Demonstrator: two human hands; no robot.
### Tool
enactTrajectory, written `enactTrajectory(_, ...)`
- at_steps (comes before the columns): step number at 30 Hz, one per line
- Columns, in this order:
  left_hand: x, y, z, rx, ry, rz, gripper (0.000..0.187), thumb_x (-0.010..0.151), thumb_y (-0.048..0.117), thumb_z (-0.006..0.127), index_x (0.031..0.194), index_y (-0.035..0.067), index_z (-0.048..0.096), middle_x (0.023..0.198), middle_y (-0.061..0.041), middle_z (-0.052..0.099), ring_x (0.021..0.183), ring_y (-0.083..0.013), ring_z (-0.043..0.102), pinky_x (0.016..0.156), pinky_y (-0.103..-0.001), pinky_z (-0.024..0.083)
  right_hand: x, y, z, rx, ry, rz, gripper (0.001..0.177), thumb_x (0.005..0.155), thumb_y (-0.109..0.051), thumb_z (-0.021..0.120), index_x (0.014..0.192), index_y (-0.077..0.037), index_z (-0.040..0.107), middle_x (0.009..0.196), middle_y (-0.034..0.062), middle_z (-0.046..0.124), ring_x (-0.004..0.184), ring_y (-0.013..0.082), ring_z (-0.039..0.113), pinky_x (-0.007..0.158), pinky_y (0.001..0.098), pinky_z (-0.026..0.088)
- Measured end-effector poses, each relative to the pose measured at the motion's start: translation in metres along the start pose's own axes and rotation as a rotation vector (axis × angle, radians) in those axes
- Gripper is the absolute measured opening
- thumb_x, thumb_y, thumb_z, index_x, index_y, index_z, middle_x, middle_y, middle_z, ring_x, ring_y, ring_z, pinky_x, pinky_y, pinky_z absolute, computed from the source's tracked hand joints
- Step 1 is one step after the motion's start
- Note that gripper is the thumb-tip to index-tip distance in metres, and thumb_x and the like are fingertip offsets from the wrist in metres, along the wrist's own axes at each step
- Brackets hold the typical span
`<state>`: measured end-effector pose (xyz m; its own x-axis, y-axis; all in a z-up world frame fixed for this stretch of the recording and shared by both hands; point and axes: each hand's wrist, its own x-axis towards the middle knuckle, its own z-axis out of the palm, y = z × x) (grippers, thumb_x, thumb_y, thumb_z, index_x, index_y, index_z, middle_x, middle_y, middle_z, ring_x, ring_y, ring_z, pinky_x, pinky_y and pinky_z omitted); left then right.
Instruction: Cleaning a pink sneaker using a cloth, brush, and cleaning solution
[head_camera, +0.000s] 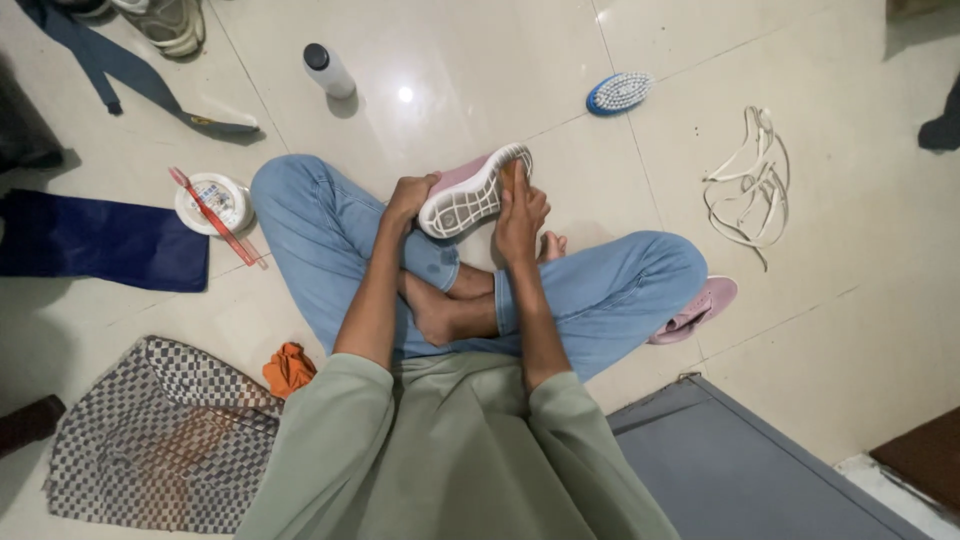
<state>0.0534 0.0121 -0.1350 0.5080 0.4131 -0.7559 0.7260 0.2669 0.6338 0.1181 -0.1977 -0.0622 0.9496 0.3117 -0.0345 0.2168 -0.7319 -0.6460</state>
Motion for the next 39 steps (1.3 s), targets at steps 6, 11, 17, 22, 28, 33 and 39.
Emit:
enactTrajectory(6, 0.017, -0.02, 0.005, 0.066, 0.054, 0.047, 0.046, 0.088, 0.048, 0.069, 0.11, 0.009, 0.08, 0.118, -0.017, 0.074, 0.121, -0.0346, 0.065, 0.094, -0.047, 0.052, 0.021, 0.008, 0.0, -0.124, -0.049, 0.045, 0.062, 0.11, -0.032, 0.051, 0.164, -0.042, 0.021, 0.12, 0.0199, 0.047, 0.117, 0.0483, 0.048, 0.1, 0.0637, 0.043)
enactTrajectory(11, 0.03, -0.027, 0.006, 0.071, 0.058, 0.024, 0.048, 0.089, 0.046, 0.07, 0.113, 0.005, 0.077, 0.121, -0.022, 0.072, 0.123, -0.0371, 0.064, 0.094, -0.046, 0.052, -0.028, -0.044, -0.022, -0.123, -0.244, -0.022, 0.058, 0.111, -0.035, 0.044, 0.164, -0.04, 0.021, 0.128, 0.0201, 0.046, 0.118, 0.0446, 0.045, 0.1, 0.0626, 0.04)
enactTrajectory(17, 0.0, 0.004, 0.003, 0.244, 0.052, 0.006, 0.043, 0.089, 0.04, 0.067, 0.11, 0.005, 0.078, 0.12, -0.02, 0.072, 0.123, -0.0397, 0.063, 0.098, -0.049, 0.051, 0.016, -0.03, -0.031, -0.25, -0.255, -0.092, 0.053, 0.111, -0.038, 0.042, 0.162, -0.041, 0.026, 0.123, 0.018, 0.048, 0.113, 0.0418, 0.046, 0.095, 0.0587, 0.041)
enactTrajectory(22, 0.008, -0.008, 0.005, 0.294, 0.069, -0.019, 0.042, 0.087, 0.044, 0.068, 0.106, 0.008, 0.079, 0.119, -0.018, 0.074, 0.122, -0.0388, 0.064, 0.098, -0.049, 0.052, 0.066, 0.003, -0.025, -0.282, -0.274, -0.028, 0.056, 0.111, -0.038, 0.045, 0.163, -0.039, 0.023, 0.124, 0.0187, 0.049, 0.116, 0.0421, 0.048, 0.097, 0.0601, 0.043)
enactTrajectory(28, 0.029, -0.02, 0.009, 0.316, 0.061, -0.017, 0.044, 0.085, 0.043, 0.066, 0.107, 0.008, 0.079, 0.117, -0.018, 0.074, 0.121, -0.0378, 0.064, 0.098, -0.05, 0.052, 0.004, -0.034, -0.032, -0.245, -0.327, -0.093, 0.055, 0.11, -0.037, 0.045, 0.162, -0.031, 0.028, 0.12, 0.0206, 0.048, 0.111, 0.0452, 0.05, 0.095, 0.0622, 0.045)
enactTrajectory(33, 0.05, -0.032, 0.01, 0.393, 0.025, 0.019, 0.048, 0.086, 0.042, 0.063, 0.11, 0.004, 0.078, 0.121, -0.02, 0.072, 0.123, -0.0393, 0.063, 0.102, -0.053, 0.049, 0.008, -0.024, -0.029, -0.334, -0.291, -0.24, 0.058, 0.108, -0.04, 0.047, 0.163, -0.03, 0.029, 0.114, 0.0185, 0.047, 0.102, 0.043, 0.05, 0.089, 0.0615, 0.047)
enactTrajectory(39, 0.007, 0.001, 0.008, 0.429, 0.056, 0.021, 0.046, 0.087, 0.043, 0.062, 0.107, 0.006, 0.079, 0.117, -0.019, 0.074, 0.122, -0.0414, 0.063, 0.099, -0.054, 0.051, 0.077, -0.018, -0.036, -0.283, -0.328, -0.007, 0.054, 0.112, -0.038, 0.041, 0.163, -0.028, 0.025, 0.121, 0.021, 0.052, 0.115, 0.0444, 0.056, 0.094, 0.0598, 0.05)
